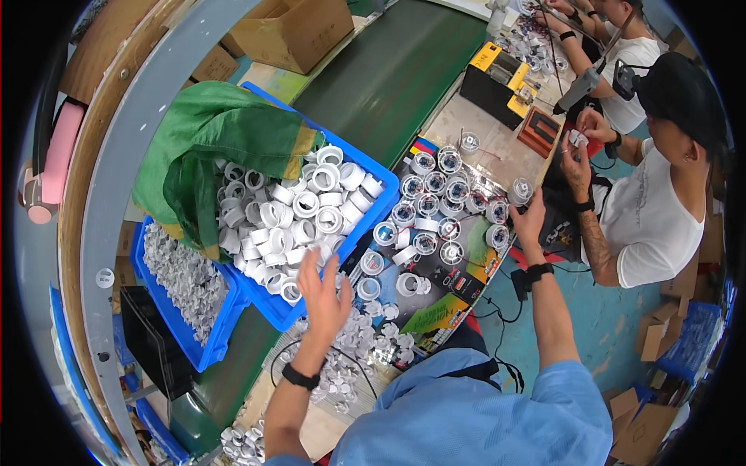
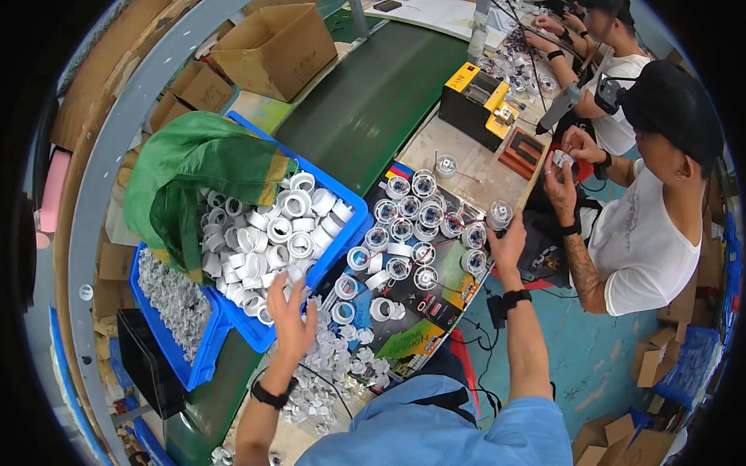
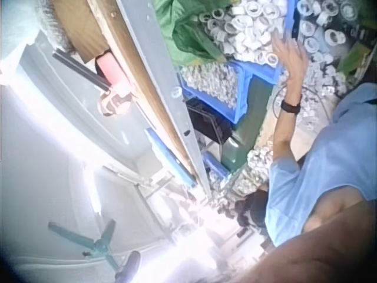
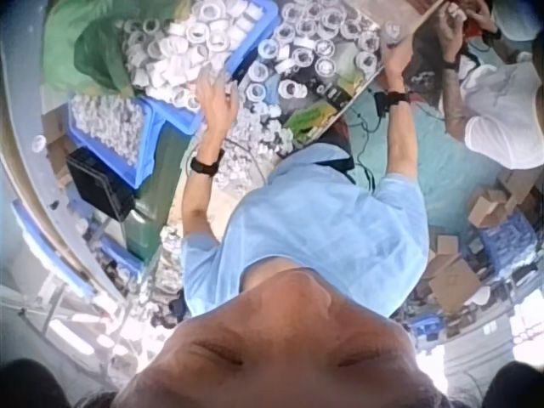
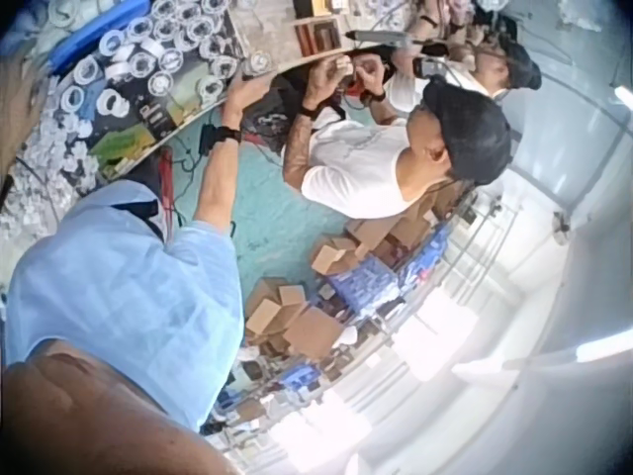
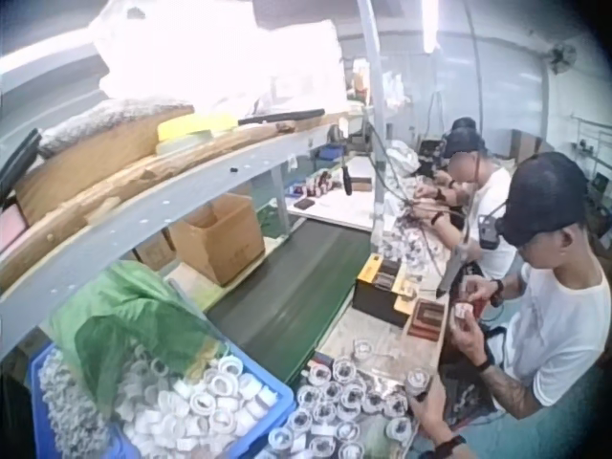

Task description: Assembling plastic electronic housing components on a factory production line.

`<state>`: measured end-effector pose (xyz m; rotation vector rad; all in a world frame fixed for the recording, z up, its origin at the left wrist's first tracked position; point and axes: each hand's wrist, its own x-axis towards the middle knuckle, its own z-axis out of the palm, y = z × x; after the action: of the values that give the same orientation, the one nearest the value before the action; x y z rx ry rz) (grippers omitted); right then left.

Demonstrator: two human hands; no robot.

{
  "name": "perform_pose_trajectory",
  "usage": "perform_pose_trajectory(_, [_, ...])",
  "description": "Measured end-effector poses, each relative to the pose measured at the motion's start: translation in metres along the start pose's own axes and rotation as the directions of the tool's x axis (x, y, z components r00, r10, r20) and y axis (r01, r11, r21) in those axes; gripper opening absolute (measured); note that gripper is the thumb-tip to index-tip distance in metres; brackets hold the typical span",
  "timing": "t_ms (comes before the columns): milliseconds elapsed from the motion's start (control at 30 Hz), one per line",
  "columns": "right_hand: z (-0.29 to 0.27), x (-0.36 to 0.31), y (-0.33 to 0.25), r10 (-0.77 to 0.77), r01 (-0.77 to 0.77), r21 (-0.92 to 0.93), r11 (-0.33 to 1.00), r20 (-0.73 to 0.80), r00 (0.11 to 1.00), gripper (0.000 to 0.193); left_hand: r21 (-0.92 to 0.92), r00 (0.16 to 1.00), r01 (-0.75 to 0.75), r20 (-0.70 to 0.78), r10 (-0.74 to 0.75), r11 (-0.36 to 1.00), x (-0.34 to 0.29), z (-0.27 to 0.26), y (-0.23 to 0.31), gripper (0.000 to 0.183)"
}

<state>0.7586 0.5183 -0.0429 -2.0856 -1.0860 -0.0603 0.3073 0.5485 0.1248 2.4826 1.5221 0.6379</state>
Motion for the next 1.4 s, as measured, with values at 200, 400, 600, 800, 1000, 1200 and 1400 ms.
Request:
perform_pose_trajectory(200, [-0.003,-0.046,-0.031,0.015,-0.027,0.181,0.983,0.070,0.997,0.047,-0.237,0.983,0.177,0.095,-0.158,0.955,-0.105,0.009,0.043,0.042])
perform_pose_trajectory(400, [0.027,-0.047,-0.063,-0.101,0.111,-0.046,0.993,0.185,0.977,0.048,-0.438,0.924,0.363,0.279,-0.260,0.822,-0.158,0.022,0.077,0.039])
perform_pose_trajectory(600, [0.045,-0.101,-0.099,-0.178,0.148,0.139,0.979,0.235,0.956,0.048,-0.502,0.901,0.434,0.216,-0.377,0.748,-0.180,0.022,0.082,0.038])
perform_pose_trajectory(800, [0.043,-0.152,-0.137,-0.219,0.110,0.285,0.952,0.386,0.896,0.064,-0.462,0.867,0.492,0.178,-0.466,0.738,-0.188,0.010,0.076,0.034])
perform_pose_trajectory(1000, [-0.019,-0.066,-0.221,-0.075,-0.061,0.107,0.992,0.918,0.388,0.056,-0.407,0.789,0.586,0.087,-0.608,0.701,-0.208,0.003,0.068,0.034])
perform_pose_trajectory(1200, [0.097,0.089,-0.165,-0.205,0.279,-0.256,0.926,0.282,0.937,0.055,-0.388,0.710,0.671,0.095,-0.697,0.631,-0.212,0.008,0.089,0.035])
perform_pose_trajectory(1400, [0.133,0.079,-0.140,-0.105,0.240,-0.167,0.956,0.568,0.816,0.045,-0.352,0.715,0.674,0.090,-0.693,0.650,-0.212,0.011,0.099,0.038])
